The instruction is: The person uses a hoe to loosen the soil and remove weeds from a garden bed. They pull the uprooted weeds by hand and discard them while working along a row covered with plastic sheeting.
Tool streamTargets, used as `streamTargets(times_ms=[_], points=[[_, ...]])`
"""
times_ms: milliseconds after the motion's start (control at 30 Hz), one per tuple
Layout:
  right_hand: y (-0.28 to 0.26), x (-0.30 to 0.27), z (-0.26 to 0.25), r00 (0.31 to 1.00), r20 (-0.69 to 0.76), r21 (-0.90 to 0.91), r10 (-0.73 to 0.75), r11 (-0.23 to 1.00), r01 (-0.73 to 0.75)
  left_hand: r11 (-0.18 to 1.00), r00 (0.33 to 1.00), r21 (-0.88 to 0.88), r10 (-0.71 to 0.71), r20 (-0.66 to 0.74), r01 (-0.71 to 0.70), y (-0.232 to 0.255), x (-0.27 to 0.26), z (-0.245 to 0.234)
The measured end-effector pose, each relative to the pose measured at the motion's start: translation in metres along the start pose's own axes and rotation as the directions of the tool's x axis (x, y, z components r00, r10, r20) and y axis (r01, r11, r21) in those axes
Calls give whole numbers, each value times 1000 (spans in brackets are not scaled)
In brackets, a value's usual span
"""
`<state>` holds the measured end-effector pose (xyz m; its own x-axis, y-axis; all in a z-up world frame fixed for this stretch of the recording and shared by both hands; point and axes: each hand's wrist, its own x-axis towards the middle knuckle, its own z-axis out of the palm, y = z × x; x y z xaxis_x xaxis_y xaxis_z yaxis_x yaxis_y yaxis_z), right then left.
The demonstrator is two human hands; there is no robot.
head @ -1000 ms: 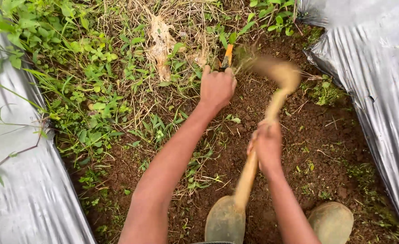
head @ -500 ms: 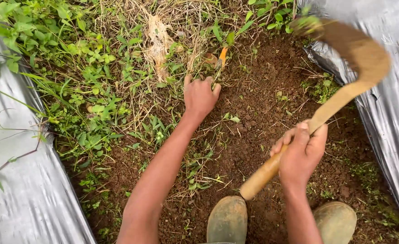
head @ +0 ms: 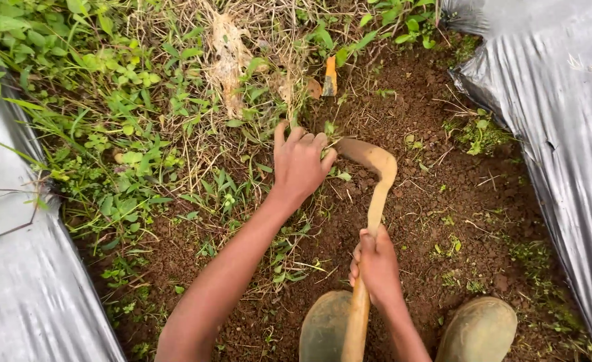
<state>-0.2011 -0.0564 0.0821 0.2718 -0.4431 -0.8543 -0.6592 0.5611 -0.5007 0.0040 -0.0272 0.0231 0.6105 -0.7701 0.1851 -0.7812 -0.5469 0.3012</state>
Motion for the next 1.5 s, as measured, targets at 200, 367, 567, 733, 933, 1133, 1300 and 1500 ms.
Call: streamTargets(times_ms=[200, 367, 567, 733, 933, 1133, 1300, 1500], points=[[-16, -23, -1, 998, 66, -13, -11, 1000, 12, 986, 982, 64, 162, -101, -156, -23, -13, 14], [-28, -31, -3, 995, 99, 74, -19, 997, 11, 948, 934, 20, 318, -162, -319, -47, -27, 30], [-28, -25, -1, 999, 36, 5, -35, 999, 35, 994, 999, 97, 45, -14, -44, -57, -40, 41], [-43, -20, -35, 939, -167, 131, -302, 937, 324, 999, 999, -27, -30, 32, 31, -67, -48, 24], [-42, -14, -67, 872, -298, 138, -387, 887, 441, 989, 989, -18, 148, 5, -148, -28, -67, -29], [-52, -19, -68, 841, -303, 119, -448, 858, 500, 929, 817, -43, 344, 462, -367, -23, -106, 13], [-51, -11, -74, 842, -310, 141, -442, 854, 501, 995, 918, -29, 103, 384, -100, -12, -86, -44], [-46, -2, -75, 828, -311, 120, -467, 845, 522, 996, 995, -73, -38, 91, 45, 6, -24, -53]])
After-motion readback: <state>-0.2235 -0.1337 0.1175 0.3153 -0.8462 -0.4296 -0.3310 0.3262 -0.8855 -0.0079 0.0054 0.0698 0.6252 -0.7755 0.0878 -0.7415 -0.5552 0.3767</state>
